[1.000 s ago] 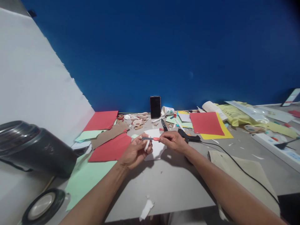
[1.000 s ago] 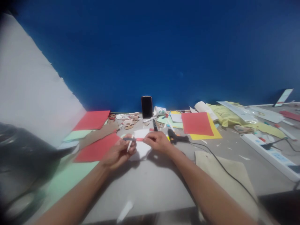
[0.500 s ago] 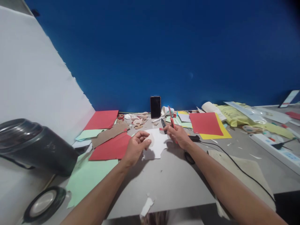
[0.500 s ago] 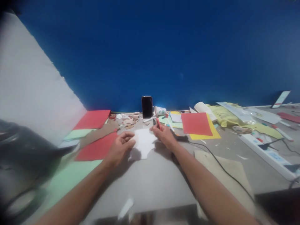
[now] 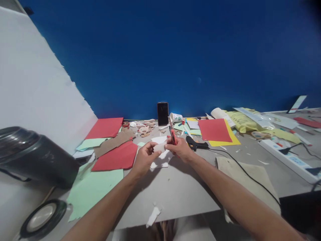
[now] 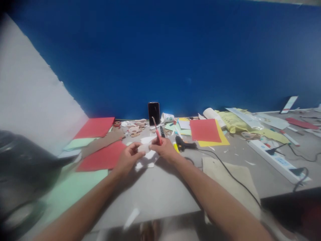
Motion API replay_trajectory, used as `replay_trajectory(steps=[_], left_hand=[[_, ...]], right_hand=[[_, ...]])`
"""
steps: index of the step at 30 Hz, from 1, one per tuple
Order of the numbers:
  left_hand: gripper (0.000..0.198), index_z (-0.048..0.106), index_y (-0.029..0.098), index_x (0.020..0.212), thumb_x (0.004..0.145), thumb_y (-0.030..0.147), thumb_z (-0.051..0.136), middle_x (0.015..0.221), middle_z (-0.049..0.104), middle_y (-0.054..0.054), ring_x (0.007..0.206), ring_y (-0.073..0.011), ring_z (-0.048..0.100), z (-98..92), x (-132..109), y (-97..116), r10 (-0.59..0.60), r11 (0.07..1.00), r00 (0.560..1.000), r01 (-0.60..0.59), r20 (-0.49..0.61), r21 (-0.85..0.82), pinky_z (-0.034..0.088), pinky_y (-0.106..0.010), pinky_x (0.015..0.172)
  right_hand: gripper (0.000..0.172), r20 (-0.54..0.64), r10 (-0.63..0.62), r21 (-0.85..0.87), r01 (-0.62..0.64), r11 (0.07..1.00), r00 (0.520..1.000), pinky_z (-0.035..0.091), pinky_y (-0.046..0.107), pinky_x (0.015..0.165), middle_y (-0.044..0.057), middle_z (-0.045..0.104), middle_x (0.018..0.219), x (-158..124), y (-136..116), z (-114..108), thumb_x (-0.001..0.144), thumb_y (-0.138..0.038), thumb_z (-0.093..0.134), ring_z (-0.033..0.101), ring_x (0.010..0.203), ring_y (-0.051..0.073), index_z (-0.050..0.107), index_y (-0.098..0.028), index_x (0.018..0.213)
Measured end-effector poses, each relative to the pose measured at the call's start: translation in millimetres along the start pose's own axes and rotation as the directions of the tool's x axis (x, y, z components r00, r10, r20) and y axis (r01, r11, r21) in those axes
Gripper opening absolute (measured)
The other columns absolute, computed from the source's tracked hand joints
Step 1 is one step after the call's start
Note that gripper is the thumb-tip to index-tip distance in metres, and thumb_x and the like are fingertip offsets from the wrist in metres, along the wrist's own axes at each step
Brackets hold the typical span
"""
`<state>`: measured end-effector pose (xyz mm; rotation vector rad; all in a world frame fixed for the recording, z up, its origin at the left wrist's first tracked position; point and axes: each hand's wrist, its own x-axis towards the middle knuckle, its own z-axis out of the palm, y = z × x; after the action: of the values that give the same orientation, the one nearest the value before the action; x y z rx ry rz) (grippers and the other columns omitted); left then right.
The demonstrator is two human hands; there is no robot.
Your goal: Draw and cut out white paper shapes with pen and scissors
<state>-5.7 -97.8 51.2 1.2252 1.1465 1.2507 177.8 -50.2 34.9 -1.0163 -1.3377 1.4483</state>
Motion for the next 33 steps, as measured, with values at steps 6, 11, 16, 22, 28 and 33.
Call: replay_trajectory(steps=[6, 11, 16, 22, 28, 33], left_hand=[[0.017, 0.07, 0.017, 0.081, 0.069, 0.017, 0.083, 0.064, 0.064, 0.0, 0.054, -0.0119, 0.053, 1.0, -0.2, -1.0, -0.054, 0.989, 0.997, 0.047, -0.048, -0.138, 0.037, -0.021, 0.05], [0.024, 0.068, 0.017, 0.088, 0.073, 0.028, 0.082, 0.078, 0.069, -0.006, 0.071, -0.0205, 0.067, -4.5, 1.9, 4.4, -0.18, 0.901, 0.963, 0.243, 0.201, -0.359, 0.053, -0.028, 0.06], [0.021, 0.067, 0.012, 0.093, 0.09, 0.032, 0.069, 0.089, 0.072, -0.014, 0.07, -0.0198, 0.069, -7.3, 2.6, 4.3, -0.299, 0.787, 0.883, 0.443, 0.363, -0.43, 0.057, -0.029, 0.058], [0.027, 0.065, 0.01, 0.104, 0.08, 0.007, 0.077, 0.085, 0.07, -0.009, 0.063, -0.0123, 0.066, -7.1, 5.5, -4.1, -0.3, 0.769, 0.879, 0.453, 0.37, -0.452, 0.056, -0.021, 0.059], [0.031, 0.064, 0.013, 0.104, 0.078, 0.006, 0.079, 0.084, 0.069, -0.006, 0.063, -0.0106, 0.065, -13.7, 15.5, -9.7, -0.262, 0.729, 0.928, 0.371, 0.267, -0.575, 0.054, -0.019, 0.056], [0.038, 0.063, 0.014, 0.102, 0.07, 0.0, 0.078, 0.076, 0.068, -0.003, 0.061, -0.0101, 0.064, -16.3, 16.0, -5.7, -0.201, 0.728, 0.95, 0.308, 0.24, -0.613, 0.055, -0.018, 0.06]], right_hand=[[0.03, 0.041, -0.004, 0.025, 0.003, 1.0, 0.999, 0.031, 0.023, 0.049, -0.004, 0.056, 0.068, 0.5, 0.8, 0.1, 0.066, -0.033, 0.083, 0.041, 0.052, 0.007, 0.064, -0.017, 0.083], [0.03, 0.064, -0.035, -0.021, 0.036, 0.999, 0.997, 0.031, 0.023, 0.048, -0.005, 0.053, 0.064, 0.1, -3.3, -3.6, 0.069, -0.035, 0.081, 0.04, 0.05, 0.007, 0.065, -0.017, 0.087], [0.028, 0.141, -0.056, -0.079, 0.067, 0.995, 0.988, 0.032, 0.023, 0.049, -0.005, 0.055, 0.066, 1.1, -3.2, -9.7, 0.07, -0.034, 0.08, 0.041, 0.052, 0.008, 0.067, -0.016, 0.089], [0.036, 0.146, -0.09, -0.195, 0.118, 0.974, 0.985, 0.036, 0.024, 0.053, 0.0, 0.063, 0.08, 4.3, -0.6, -11.2, 0.079, -0.043, 0.075, 0.046, 0.057, 0.009, 0.071, -0.017, 0.104], [0.05, 0.166, -0.287, -0.485, 0.331, 0.81, 0.944, 0.038, 0.027, 0.062, 0.003, 0.061, 0.069, 0.8, -8.7, -16.0, 0.1, -0.054, 0.042, 0.053, 0.065, 0.015, 0.07, -0.017, 0.081], [0.043, 0.304, -0.336, -0.586, 0.453, 0.672, 0.892, 0.035, 0.027, 0.062, 0.001, 0.058, 0.066, -8.3, -10.9, -12.9, 0.099, -0.047, 0.05, 0.051, 0.063, 0.014, 0.068, -0.018, 0.073]])
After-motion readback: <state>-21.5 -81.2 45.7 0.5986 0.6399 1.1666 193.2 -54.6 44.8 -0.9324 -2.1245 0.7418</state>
